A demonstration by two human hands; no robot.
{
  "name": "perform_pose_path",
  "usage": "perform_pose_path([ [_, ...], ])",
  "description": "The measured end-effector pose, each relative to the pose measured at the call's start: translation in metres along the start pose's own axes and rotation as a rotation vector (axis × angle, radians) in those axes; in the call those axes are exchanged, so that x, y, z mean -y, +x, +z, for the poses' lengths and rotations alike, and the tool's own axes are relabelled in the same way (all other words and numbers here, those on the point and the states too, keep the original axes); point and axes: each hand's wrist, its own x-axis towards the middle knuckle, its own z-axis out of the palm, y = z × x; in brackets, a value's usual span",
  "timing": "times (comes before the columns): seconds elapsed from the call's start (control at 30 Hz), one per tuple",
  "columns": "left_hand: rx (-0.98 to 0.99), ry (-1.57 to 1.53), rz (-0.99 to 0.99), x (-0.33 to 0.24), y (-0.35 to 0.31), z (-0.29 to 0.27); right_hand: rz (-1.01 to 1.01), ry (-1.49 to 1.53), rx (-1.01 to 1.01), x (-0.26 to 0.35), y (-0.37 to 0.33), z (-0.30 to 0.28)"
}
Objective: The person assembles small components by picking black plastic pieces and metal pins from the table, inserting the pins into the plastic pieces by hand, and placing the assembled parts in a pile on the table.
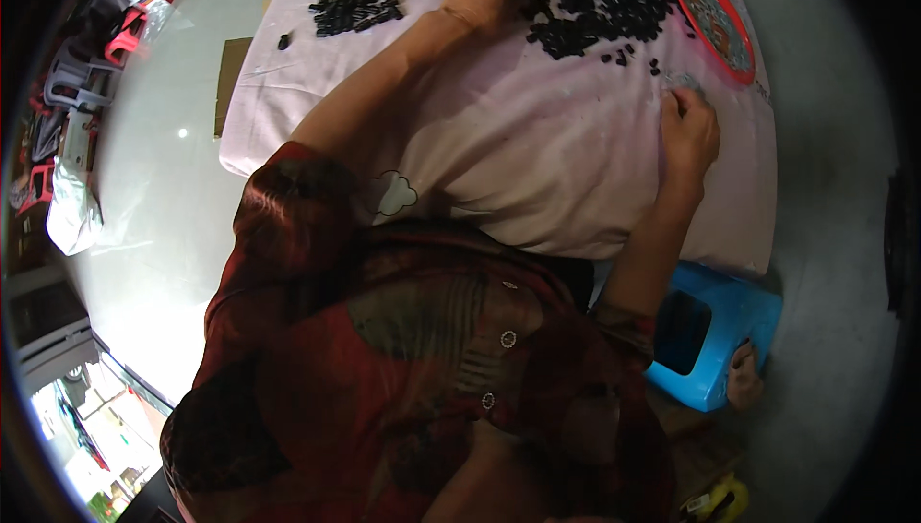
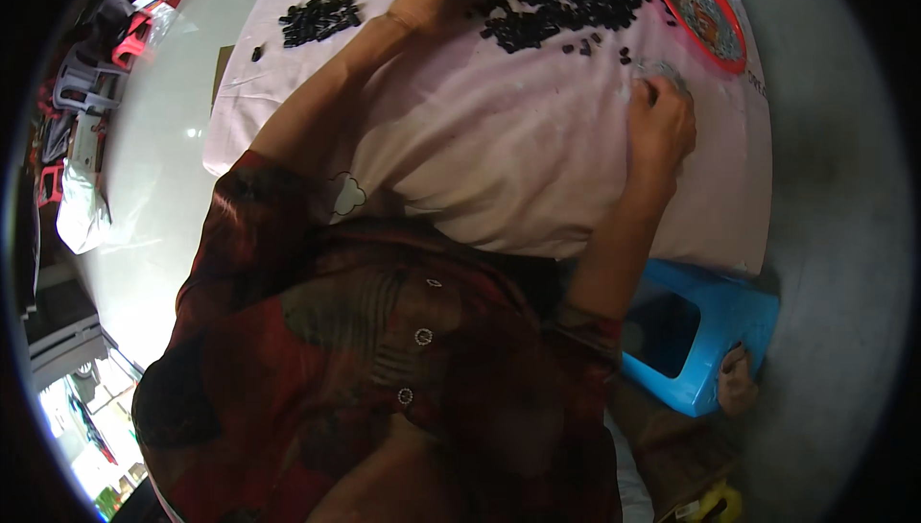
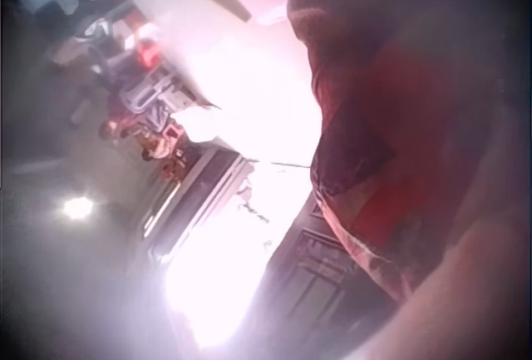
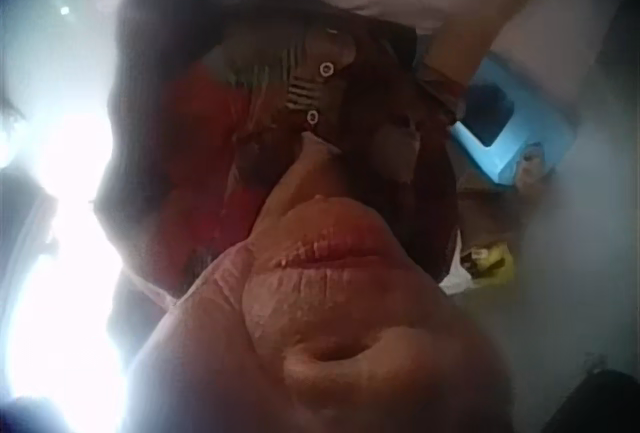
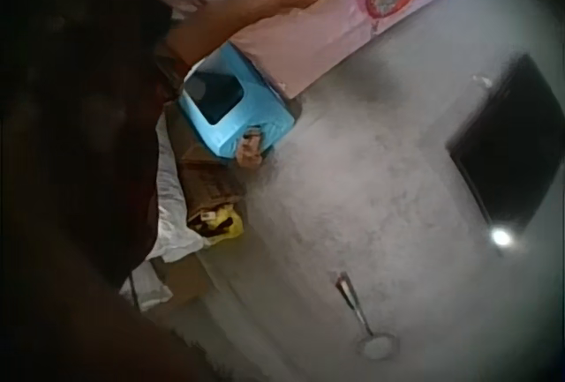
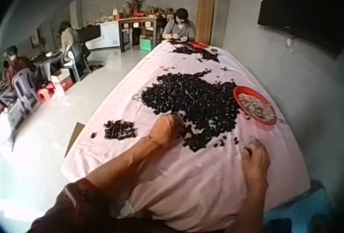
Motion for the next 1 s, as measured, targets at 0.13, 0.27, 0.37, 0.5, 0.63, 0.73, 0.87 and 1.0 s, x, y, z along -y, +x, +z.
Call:
perform_pose_path([
  [0.13, 0.140, -0.373, -0.047, -0.002, -0.001, -0.017, -0.001, 0.059, -0.014, -0.008, 0.003, 0.009],
  [0.27, 0.111, -0.351, 0.003, -0.010, -0.008, -0.018, 0.016, 0.173, -0.146, -0.009, 0.007, 0.010],
  [0.37, 0.090, -0.661, -0.271, -0.019, -0.012, -0.016, 0.105, 0.428, -0.159, -0.010, 0.006, 0.013],
  [0.5, -0.038, -0.593, -0.200, -0.026, -0.014, -0.023, 0.195, 0.621, -0.092, -0.014, 0.008, 0.014],
  [0.63, -0.040, -0.852, -0.238, -0.018, -0.017, -0.010, 0.218, 0.585, -0.056, -0.009, 0.008, 0.010],
  [0.73, 0.218, -1.015, -0.566, -0.021, -0.010, -0.007, 0.149, 0.633, -0.174, -0.019, 0.010, 0.020],
  [0.87, 0.274, -1.437, -0.468, -0.031, -0.020, -0.015, 0.195, 0.596, -0.070, -0.008, 0.007, 0.007],
  [1.0, 0.285, -1.600, -0.488, -0.054, -0.031, -0.043, 0.106, 0.535, -0.163, -0.009, 0.008, 0.007],
])
